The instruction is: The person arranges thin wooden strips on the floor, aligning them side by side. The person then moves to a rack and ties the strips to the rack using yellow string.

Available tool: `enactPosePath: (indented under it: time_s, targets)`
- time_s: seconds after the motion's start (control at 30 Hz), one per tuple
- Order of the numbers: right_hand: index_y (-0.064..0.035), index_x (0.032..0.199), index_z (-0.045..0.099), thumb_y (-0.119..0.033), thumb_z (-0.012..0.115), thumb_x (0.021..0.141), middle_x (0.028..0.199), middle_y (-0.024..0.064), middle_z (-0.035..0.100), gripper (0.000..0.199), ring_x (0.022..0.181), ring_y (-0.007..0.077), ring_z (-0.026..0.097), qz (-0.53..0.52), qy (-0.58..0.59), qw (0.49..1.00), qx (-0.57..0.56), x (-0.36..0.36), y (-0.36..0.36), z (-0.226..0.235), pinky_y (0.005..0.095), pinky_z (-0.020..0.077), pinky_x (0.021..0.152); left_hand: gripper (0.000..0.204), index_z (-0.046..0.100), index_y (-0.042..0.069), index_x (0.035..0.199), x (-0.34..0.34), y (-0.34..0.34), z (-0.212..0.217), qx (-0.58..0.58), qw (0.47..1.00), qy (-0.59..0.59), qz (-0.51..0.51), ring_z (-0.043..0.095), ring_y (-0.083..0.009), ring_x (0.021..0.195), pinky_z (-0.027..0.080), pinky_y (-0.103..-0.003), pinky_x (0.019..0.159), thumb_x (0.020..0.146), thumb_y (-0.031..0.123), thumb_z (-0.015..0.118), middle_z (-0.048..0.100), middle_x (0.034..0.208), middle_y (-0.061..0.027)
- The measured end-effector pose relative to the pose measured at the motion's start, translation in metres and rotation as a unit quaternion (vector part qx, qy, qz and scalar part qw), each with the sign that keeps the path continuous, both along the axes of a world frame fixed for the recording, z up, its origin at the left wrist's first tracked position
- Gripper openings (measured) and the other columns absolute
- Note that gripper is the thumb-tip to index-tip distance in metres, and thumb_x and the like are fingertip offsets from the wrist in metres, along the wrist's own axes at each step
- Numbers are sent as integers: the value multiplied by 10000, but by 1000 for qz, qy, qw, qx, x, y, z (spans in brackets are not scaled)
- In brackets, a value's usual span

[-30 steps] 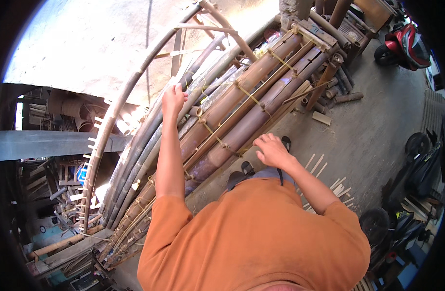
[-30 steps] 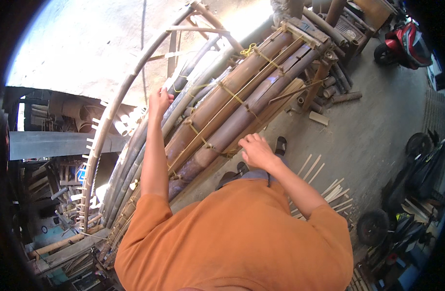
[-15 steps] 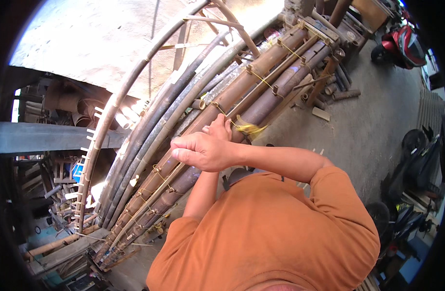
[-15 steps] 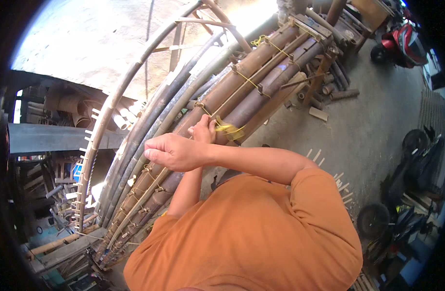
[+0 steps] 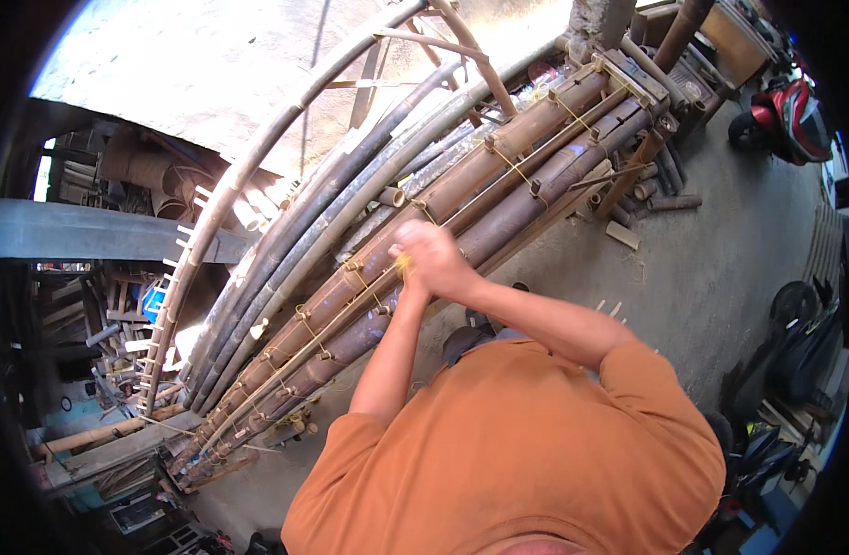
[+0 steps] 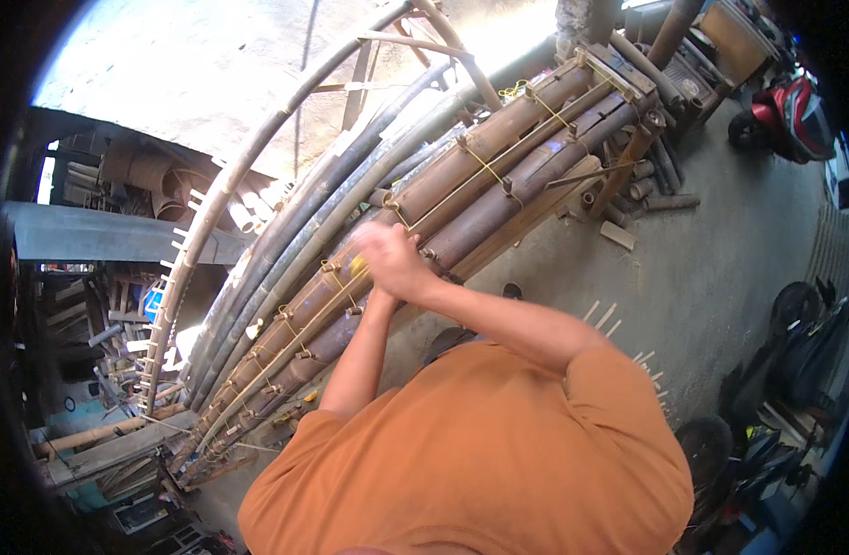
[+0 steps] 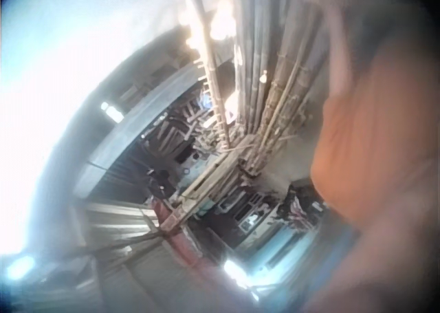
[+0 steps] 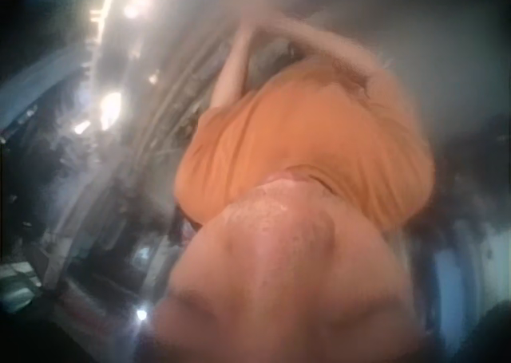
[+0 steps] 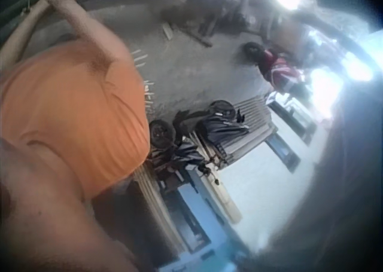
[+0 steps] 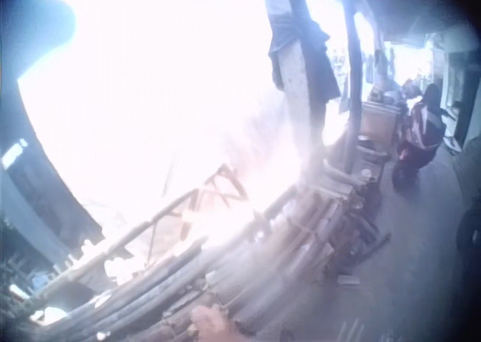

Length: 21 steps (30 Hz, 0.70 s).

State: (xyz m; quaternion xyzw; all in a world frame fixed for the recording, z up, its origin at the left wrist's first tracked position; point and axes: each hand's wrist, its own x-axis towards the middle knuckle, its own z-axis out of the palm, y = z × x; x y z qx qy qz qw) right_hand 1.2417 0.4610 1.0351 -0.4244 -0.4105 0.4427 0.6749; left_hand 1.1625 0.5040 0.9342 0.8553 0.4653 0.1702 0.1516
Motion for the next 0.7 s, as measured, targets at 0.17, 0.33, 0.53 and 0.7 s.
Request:
enactPosePath:
  time_s: [0.17, 0.33, 0.53, 0.7]
  targets:
    - [-119, 982, 617, -435, 507, 978, 908, 176, 686, 335, 820, 379, 647, 334, -312, 885, 94, -22, 11, 85, 502, 437, 786, 206, 598, 121, 974, 5, -2, -6, -24, 998, 39, 40, 660, -380, 813, 412, -475, 806, 917, 315, 639, 700, 848, -164]
    - [-39, 1206, 632, -516, 459, 986, 1088, 256, 684, 552, 1080, 383, 656, 235, -613, 730, -189, 23, 107, 35, 421, 507, 912, 248, 685, 93, 1052, -8, 0, 0, -56, 996, -60, -19, 646, -399, 934, 396, -487, 873, 982, 237, 495, 696, 985, -188]
    - [21, 801, 648, -400, 489, 985, 722, 122, 642, 486, 705, 177, 604, 306, -212, 916, -149, 69, 84, 2, 364, 491, 708, 204, 676, 119, 1020, -11, -4, 3, -38, 998, -54, -14, 646, -301, 888, 326, -467, 824, 997, 214, 497, 710, 940, -122]
    - [-28, 629, 640, -262, 566, 938, 666, 209, 638, 395, 679, 387, 636, 291, -515, 806, -25, 67, -93, -69, 474, 512, 813, 195, 678, 117, 965, 4, -3, 12, -23, 1000, -18, -7, 654, -290, 880, 368, -481, 833, 990, 227, 519, 706, 894, -112]
